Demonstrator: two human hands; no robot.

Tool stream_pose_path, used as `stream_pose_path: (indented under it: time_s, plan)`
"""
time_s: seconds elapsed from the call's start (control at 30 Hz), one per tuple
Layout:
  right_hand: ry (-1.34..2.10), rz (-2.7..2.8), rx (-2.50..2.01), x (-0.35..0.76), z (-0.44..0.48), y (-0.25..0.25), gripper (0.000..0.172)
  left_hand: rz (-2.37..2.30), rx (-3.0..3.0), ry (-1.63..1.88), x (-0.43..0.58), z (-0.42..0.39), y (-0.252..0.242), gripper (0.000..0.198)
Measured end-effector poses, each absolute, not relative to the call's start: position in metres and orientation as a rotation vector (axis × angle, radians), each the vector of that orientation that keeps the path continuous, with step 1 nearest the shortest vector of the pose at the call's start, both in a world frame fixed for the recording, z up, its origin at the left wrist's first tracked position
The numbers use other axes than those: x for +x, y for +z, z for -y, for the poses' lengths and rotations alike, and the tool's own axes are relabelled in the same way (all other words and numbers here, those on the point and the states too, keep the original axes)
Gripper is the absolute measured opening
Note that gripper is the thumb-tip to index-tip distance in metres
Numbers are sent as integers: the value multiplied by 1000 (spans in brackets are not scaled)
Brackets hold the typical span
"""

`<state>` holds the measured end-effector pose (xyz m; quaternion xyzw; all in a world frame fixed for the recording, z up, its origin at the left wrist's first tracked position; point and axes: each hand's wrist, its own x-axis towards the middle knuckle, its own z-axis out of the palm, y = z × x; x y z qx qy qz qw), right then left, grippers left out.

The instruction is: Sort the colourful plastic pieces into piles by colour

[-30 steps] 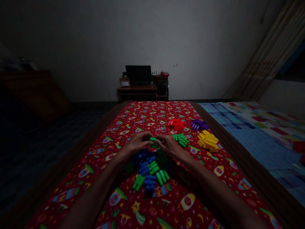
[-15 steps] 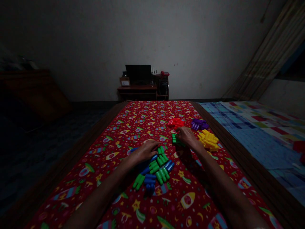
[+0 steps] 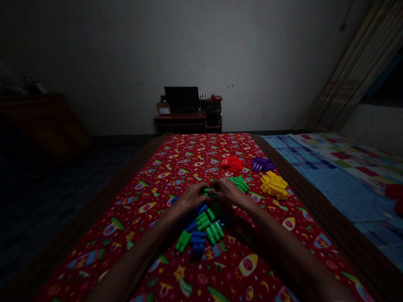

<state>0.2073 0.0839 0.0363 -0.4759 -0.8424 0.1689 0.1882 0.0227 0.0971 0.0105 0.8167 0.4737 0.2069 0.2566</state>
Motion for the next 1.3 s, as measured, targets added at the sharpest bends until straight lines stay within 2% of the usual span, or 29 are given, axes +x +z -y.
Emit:
stream_pose_path:
  time_s: [0.1,0.33,0.5,0.63,0.77,0.87,1.0,1.17,1.3]
  plan:
    - [464,2263,-1360,235,-100,44,21,-1243,2207,639,24,-93,5,41]
    - [298,2194,-1744,283,-114,41,26,-951,2484,288,34,-69,5,29]
    - [166,2136,-1930,279,-114,39,23,-1012,2344,312,37,-72,12,24]
    - [237,2146,-1677,267,-110,46,24,-1138,2112,633,32,-86,13,25]
    - [611,2284,-1255,239,-98,48,35,-1152,1844,920,27,-95,15,30]
    - [698,2341,-1155,223,-93,46,28,-1150,1828,949,24,-97,21,32]
    - [579,2309,-1261,234,-100,45,23,-1229,2033,792,14,-97,28,30]
    - [399,2271,-1588,273,-112,50,28,-1321,2330,359,-13,-102,32,37]
    - [353,2259,-1761,286,-115,53,31,-1311,2339,221,-34,-110,30,47]
